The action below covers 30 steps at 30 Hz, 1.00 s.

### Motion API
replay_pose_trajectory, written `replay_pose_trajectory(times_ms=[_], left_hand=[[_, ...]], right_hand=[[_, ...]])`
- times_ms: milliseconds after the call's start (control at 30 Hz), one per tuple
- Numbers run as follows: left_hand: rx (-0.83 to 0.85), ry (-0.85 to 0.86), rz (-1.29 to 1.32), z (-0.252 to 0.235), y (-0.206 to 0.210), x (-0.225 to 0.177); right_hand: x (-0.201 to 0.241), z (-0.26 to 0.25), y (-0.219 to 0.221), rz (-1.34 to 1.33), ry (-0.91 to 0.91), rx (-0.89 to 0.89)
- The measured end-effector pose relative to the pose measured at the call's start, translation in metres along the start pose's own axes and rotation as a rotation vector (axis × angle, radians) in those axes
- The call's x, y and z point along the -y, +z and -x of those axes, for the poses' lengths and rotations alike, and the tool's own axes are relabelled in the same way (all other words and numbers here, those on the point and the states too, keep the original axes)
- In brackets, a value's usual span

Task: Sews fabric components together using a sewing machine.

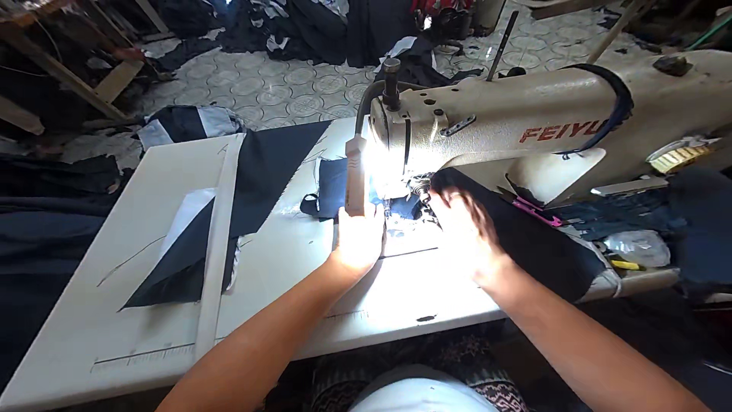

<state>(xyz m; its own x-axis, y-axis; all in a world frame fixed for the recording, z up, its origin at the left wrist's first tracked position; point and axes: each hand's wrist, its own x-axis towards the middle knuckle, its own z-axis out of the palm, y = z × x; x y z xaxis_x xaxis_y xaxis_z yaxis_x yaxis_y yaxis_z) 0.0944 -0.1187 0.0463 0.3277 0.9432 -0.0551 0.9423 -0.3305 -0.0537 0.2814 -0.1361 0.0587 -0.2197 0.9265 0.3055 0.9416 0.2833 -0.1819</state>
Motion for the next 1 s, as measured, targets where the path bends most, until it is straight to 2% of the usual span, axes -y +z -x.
replay_pose_trajectory(times_ms=[67, 100, 167, 233, 300, 367, 467, 533, 667, 733, 833, 1000], left_hand=[[-0.084, 0.024, 0.078, -0.006, 0.001, 0.016], [-0.219, 0.048, 0.118, -0.015, 0.008, 0.030], [-0.494, 0.126, 0.246, -0.042, 0.024, 0.064], [-0.549, 0.276, 0.323, -0.064, 0.023, 0.087], [-0.339, 0.322, 0.323, -0.081, 0.028, 0.101], [-0.110, 0.231, 0.299, -0.090, 0.036, 0.107], [-0.081, 0.098, 0.264, -0.086, 0.040, 0.105], [0.037, -0.030, 0.222, -0.068, 0.018, 0.093], [0.161, -0.319, 0.204, -0.031, -0.023, 0.072], [0.187, -0.433, 0.175, -0.022, -0.026, 0.075], [0.210, -0.482, 0.080, 0.001, -0.025, 0.075], [0.237, -0.393, 0.126, 0.067, -0.023, 0.056]], right_hand=[[0.006, 0.022, -0.017, 0.062, 0.233, 0.203], [0.005, 0.027, -0.022, 0.083, 0.314, 0.335], [0.000, 0.026, -0.024, 0.089, 0.396, 0.516], [-0.004, 0.014, -0.016, 0.080, 0.420, 0.539], [-0.010, -0.001, -0.006, 0.046, 0.384, 0.434], [-0.017, -0.011, 0.005, -0.015, 0.266, 0.231], [-0.023, -0.017, 0.017, -0.030, 0.081, 0.145], [-0.012, -0.004, 0.024, -0.042, 0.040, 0.085], [0.016, 0.041, 0.037, -0.183, 0.012, 0.045], [0.025, 0.057, 0.042, -0.162, -0.003, 0.048], [0.036, 0.070, 0.045, -0.130, -0.046, 0.144], [0.059, 0.078, 0.043, -0.283, -0.227, 0.288]])
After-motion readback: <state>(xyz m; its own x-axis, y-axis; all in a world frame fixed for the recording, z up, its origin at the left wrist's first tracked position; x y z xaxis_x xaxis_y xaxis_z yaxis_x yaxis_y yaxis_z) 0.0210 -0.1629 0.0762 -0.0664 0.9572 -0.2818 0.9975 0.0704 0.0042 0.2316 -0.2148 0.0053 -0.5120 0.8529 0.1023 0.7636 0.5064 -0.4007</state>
